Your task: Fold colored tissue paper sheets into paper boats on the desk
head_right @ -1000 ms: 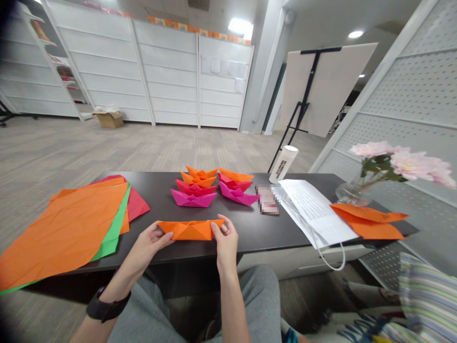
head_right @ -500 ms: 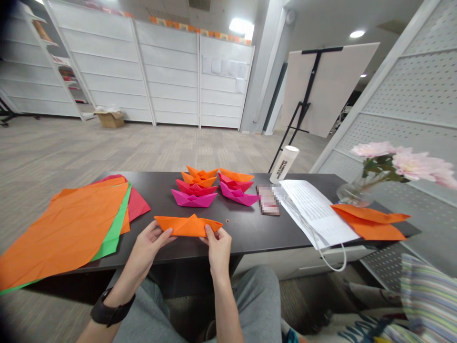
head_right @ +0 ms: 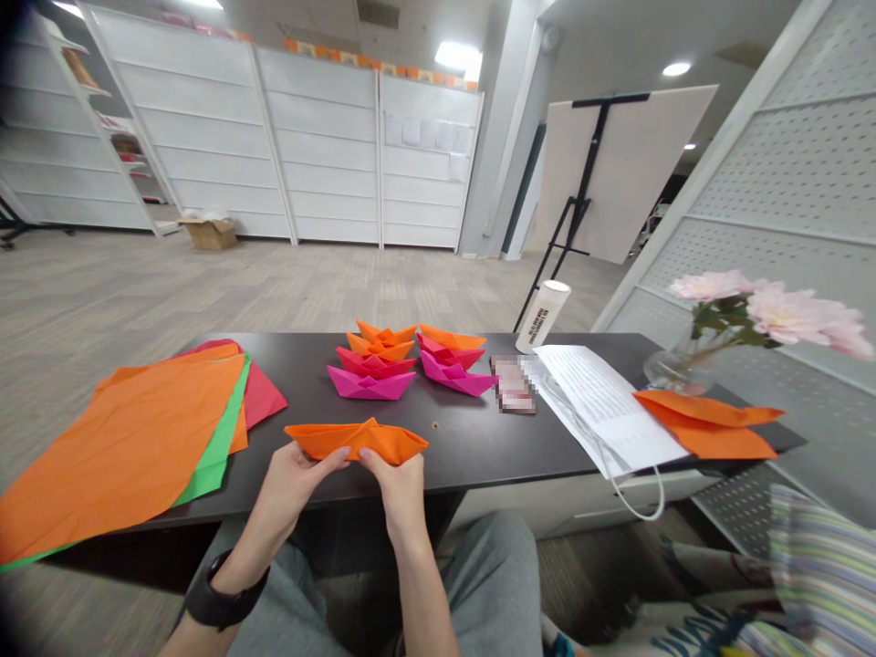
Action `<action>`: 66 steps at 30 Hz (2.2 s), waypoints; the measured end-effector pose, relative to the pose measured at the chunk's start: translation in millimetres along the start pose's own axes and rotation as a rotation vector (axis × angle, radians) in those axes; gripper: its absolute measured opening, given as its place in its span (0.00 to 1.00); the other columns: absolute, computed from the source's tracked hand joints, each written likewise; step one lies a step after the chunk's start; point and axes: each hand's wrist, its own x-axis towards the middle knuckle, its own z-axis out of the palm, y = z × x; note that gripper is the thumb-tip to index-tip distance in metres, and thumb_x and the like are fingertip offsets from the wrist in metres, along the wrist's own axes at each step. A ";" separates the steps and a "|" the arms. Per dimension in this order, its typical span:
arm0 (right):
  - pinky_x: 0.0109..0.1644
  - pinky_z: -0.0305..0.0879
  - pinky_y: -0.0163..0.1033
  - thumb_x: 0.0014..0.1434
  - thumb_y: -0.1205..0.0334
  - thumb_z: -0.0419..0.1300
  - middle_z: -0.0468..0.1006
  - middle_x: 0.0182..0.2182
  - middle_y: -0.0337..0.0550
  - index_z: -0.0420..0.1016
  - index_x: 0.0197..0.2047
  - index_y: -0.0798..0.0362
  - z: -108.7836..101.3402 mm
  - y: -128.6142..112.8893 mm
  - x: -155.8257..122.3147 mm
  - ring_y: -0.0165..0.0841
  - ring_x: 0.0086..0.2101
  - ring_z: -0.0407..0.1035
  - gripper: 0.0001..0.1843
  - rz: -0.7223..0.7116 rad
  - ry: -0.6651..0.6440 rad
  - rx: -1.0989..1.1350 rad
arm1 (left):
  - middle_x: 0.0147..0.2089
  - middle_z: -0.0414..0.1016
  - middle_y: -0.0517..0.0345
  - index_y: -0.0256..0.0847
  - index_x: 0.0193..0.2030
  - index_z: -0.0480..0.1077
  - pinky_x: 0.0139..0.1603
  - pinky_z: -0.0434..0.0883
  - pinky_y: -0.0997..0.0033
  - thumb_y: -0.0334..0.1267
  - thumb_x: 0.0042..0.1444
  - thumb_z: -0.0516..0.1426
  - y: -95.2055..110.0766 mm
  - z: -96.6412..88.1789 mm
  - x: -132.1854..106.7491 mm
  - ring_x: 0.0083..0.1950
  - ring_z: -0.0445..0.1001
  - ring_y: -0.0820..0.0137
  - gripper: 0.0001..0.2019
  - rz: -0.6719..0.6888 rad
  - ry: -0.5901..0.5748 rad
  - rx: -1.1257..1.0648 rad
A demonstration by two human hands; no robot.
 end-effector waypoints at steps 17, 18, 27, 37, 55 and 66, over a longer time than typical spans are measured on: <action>0.44 0.78 0.49 0.50 0.45 0.70 0.83 0.36 0.46 0.79 0.41 0.56 -32.0 -8.4 1.8 0.40 0.35 0.79 0.24 0.050 0.100 0.132 | 0.40 0.83 0.46 0.32 0.43 0.75 0.38 0.82 0.60 0.55 0.47 0.67 -3.8 19.6 -4.1 0.36 0.83 0.58 0.27 -0.147 -0.012 -0.243; 0.45 0.78 0.50 0.51 0.44 0.69 0.83 0.36 0.46 0.79 0.41 0.56 -35.3 -8.8 1.9 0.40 0.36 0.79 0.24 0.048 0.083 0.121 | 0.41 0.83 0.46 0.32 0.44 0.75 0.38 0.82 0.60 0.55 0.47 0.67 -4.2 22.4 -4.0 0.36 0.83 0.58 0.27 -0.152 -0.018 -0.247; 0.35 0.75 0.40 0.51 0.44 0.68 0.80 0.34 0.41 0.78 0.41 0.54 -100.7 -31.3 38.5 0.35 0.32 0.73 0.23 -0.195 0.246 -0.193 | 0.37 0.81 0.53 0.35 0.40 0.77 0.35 0.82 0.62 0.44 0.47 0.67 -6.4 54.1 23.4 0.36 0.81 0.63 0.17 0.029 -0.092 0.060; 0.36 0.74 0.42 0.52 0.40 0.63 0.80 0.33 0.43 0.78 0.40 0.55 -151.2 -45.3 94.5 0.36 0.32 0.72 0.25 -0.357 0.361 -0.381 | 0.35 0.80 0.53 0.41 0.43 0.76 0.43 0.75 0.63 0.32 0.64 0.51 3.3 110.0 75.6 0.36 0.80 0.63 0.12 0.575 -0.182 0.649; 0.43 0.75 0.46 0.58 0.58 0.57 0.74 0.50 0.55 0.65 0.63 0.52 -162.6 -38.3 86.6 0.42 0.46 0.72 0.29 -0.483 0.353 -0.827 | 0.64 0.65 0.41 0.39 0.56 0.70 0.63 0.67 0.51 0.30 0.62 0.56 -22.9 116.7 77.0 0.65 0.64 0.53 0.16 0.890 -0.163 1.167; 0.52 0.73 0.51 0.59 0.60 0.57 0.67 0.53 0.53 0.69 0.60 0.49 -161.7 -39.4 82.4 0.45 0.53 0.67 0.25 -0.575 0.376 -0.918 | 0.58 0.72 0.44 0.40 0.53 0.69 0.62 0.66 0.51 0.26 0.59 0.57 -26.2 115.1 78.6 0.62 0.68 0.55 0.16 0.986 -0.219 1.247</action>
